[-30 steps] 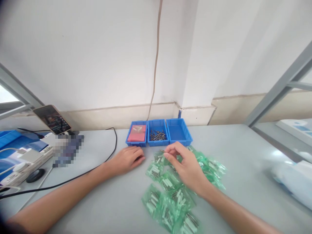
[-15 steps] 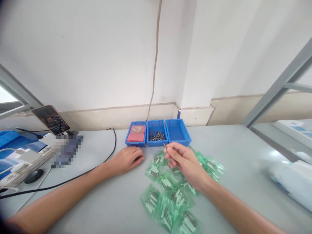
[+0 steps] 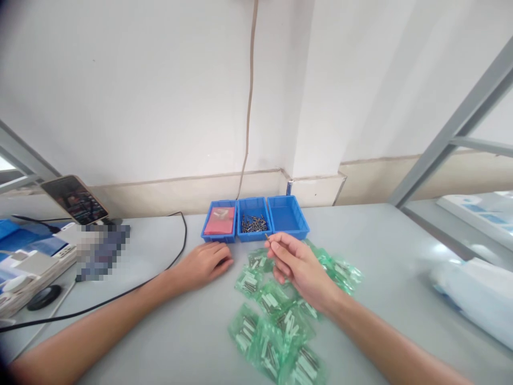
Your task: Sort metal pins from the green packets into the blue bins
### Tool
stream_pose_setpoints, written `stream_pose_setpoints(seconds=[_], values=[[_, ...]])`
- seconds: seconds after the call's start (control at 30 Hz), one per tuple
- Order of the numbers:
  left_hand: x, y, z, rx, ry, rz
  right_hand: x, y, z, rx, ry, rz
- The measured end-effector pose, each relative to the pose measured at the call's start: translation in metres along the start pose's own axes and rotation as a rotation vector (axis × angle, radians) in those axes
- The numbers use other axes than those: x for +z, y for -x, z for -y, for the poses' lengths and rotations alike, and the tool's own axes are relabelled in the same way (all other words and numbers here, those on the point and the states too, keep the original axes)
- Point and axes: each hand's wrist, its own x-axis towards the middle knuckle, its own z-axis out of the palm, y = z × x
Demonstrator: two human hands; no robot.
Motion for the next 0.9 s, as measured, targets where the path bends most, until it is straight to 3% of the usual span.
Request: stream_pose_setpoints(seconds=[0.2,0.33,0.53,0.7,0.9], values=[[0.001,0.0004,0.0003,0.011,-0.019,0.003,-0.0008,0.0069,-0.0048,-0.387,0.772,-0.143],[-0.0002,-0.0002,-0.0003,0.007,-0.024,0.001,-0.0007,0.0094,-0.0014,-0.491,0.954,-0.152],[-0.0014,-0.0009,-0.0007,0.008,-0.021,0.002,-0.0001,0.0067,0.0,-0.449,0.885,-0.131],[-0.0008,-0.0004,-0.0004,0.012,0.005,-0.012,-0.0007,0.005,-0.0046,-0.262,0.637,-0.092],[-0.0004,-0.0004,-0.0002,0.008,-0.011,0.001,-0.002,0.0042,-0.0088,-0.161,0.355,-0.009]])
